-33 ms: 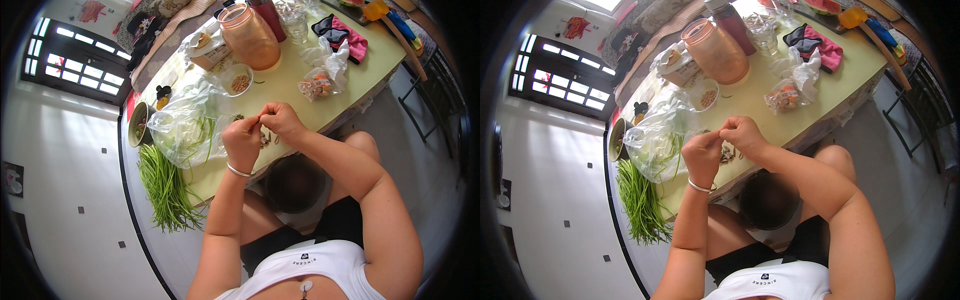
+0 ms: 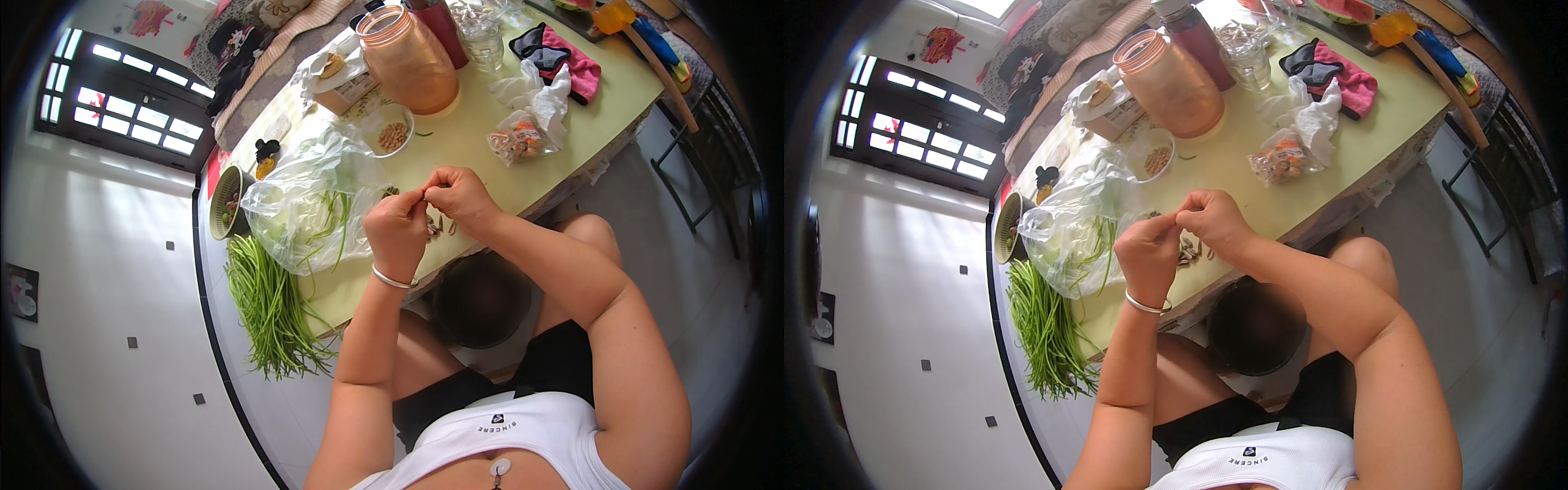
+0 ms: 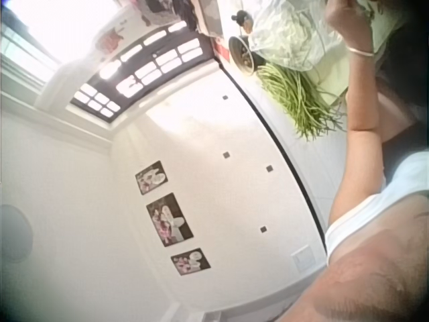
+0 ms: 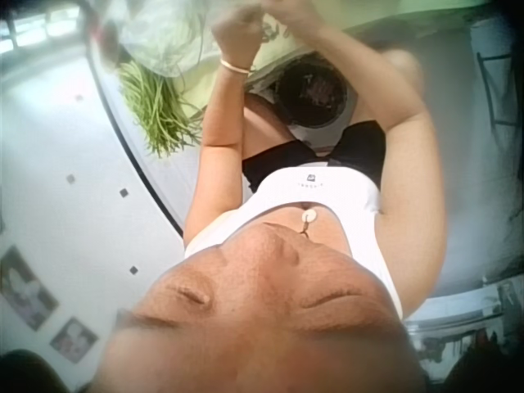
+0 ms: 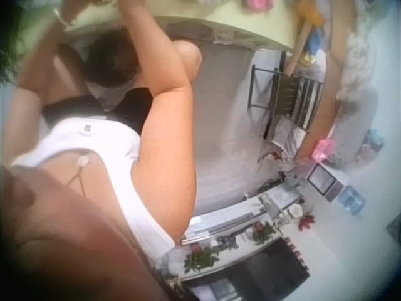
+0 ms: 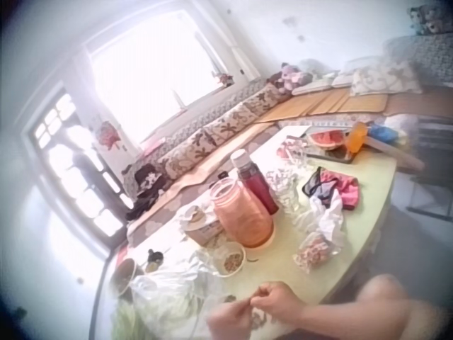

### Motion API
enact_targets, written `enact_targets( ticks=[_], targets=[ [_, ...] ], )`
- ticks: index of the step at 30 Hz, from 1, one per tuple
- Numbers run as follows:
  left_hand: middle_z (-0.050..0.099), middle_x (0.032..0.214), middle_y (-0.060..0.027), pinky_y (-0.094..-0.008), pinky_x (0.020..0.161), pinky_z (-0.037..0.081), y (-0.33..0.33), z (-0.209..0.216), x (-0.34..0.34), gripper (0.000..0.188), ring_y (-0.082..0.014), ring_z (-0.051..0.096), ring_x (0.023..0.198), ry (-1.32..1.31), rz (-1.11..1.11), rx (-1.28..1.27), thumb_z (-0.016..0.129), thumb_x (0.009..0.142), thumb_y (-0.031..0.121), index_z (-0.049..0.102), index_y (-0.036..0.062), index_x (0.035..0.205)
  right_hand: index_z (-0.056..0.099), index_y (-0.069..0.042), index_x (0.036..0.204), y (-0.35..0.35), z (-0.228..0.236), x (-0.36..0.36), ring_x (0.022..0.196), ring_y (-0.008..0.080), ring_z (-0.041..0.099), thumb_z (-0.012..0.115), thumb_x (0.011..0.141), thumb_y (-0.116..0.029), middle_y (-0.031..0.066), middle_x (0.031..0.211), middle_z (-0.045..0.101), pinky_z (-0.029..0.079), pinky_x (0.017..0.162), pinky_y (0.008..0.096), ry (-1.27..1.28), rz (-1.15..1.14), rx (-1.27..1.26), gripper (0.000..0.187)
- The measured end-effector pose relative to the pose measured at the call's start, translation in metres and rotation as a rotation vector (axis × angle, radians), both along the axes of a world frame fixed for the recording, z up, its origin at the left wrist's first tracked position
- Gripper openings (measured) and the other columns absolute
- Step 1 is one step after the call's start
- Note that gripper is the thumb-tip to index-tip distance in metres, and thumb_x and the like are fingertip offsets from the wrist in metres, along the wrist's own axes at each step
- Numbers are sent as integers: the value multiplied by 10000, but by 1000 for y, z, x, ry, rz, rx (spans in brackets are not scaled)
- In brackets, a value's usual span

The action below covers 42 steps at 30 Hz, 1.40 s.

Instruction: The person sits at a table and peels sunflower seeds by hand, separating the kernels from the shells. They place the peeled kernels into a small plastic bowl and discard the shells into a bucket positioned between their legs.

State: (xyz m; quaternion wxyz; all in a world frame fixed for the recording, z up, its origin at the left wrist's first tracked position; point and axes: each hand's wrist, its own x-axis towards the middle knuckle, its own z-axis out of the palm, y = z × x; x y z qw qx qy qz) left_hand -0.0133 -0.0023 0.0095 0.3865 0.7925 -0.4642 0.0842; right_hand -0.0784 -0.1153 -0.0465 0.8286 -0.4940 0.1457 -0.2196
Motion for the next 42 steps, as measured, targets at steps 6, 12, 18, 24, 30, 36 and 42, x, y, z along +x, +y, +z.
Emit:
enact_targets(
  ticks=[6, 12, 18, 24, 30, 36, 42],
  targets=[
    [703, 779, -134, -233, 601, 536, 6, -4, 14, 167, -164, 665, 625, 790, -154, -205, 702, 761, -21, 703, -25, 928, 619, -26, 778, -12, 10, -10, 540, 43, 435, 625, 789, -75, -6, 654, 538, 320, 450, 210, 8, 163, 136, 50],
    [696, 803, -137, -267, 614, 590, 7, -2, 24, 180, -180, 680, 649, 1187, -158, -279, 665, 757, -68, 676, -34, 933, 612, -25, 841, -13, 11, -9, 504, 47, 414, 629, 825, -67, 1, 652, 537, 285, 432, 204, 24, 155, 45, 48],
    [687, 833, -128, -255, 614, 584, 6, -9, 30, 186, -172, 681, 692, 1166, -189, -302, 646, 782, -50, 666, -36, 967, 620, -33, 870, -14, 9, -10, 555, 66, 462, 586, 792, -92, 26, 716, 572, 307, 454, 204, -13, 115, 273, 104],
    [686, 832, -133, -250, 594, 573, 7, -1, 29, 230, -164, 674, 709, 1128, -214, -211, 648, 809, -29, 627, -46, 1038, 623, -40, 873, -14, 15, -9, 574, 63, 468, 575, 798, -84, 20, 734, 581, 307, 465, 201, 72, 180, 265, 100],
    [690, 832, -148, -256, 588, 567, 9, -2, 34, 267, -169, 675, 716, 1188, -241, -169, 664, 811, -21, 590, -40, 1067, 630, -53, 790, -12, 11, -10, 559, 56, 458, 630, 774, -66, 12, 685, 585, 302, 466, 207, 29, 202, 187, 21],
    [690, 823, -144, -257, 610, 562, 9, -3, 33, 187, -170, 676, 728, 1211, -282, -176, 659, 821, -18, 624, -42, 1003, 615, -47, 794, -11, 4, -6, 548, 50, 444, 644, 780, -78, 14, 668, 589, 307, 458, 208, -10, 189, 218, 45],
    [689, 810, -109, -235, 618, 550, 9, -6, 18, 139, -148, 669, 727, 824, -242, -179, 648, 822, -43, 655, -32, 961, 607, -42, 814, -11, 2, -6, 547, 45, 442, 632, 799, -94, 18, 692, 602, 317, 462, 197, -24, 191, 140, 60]
  ],
)
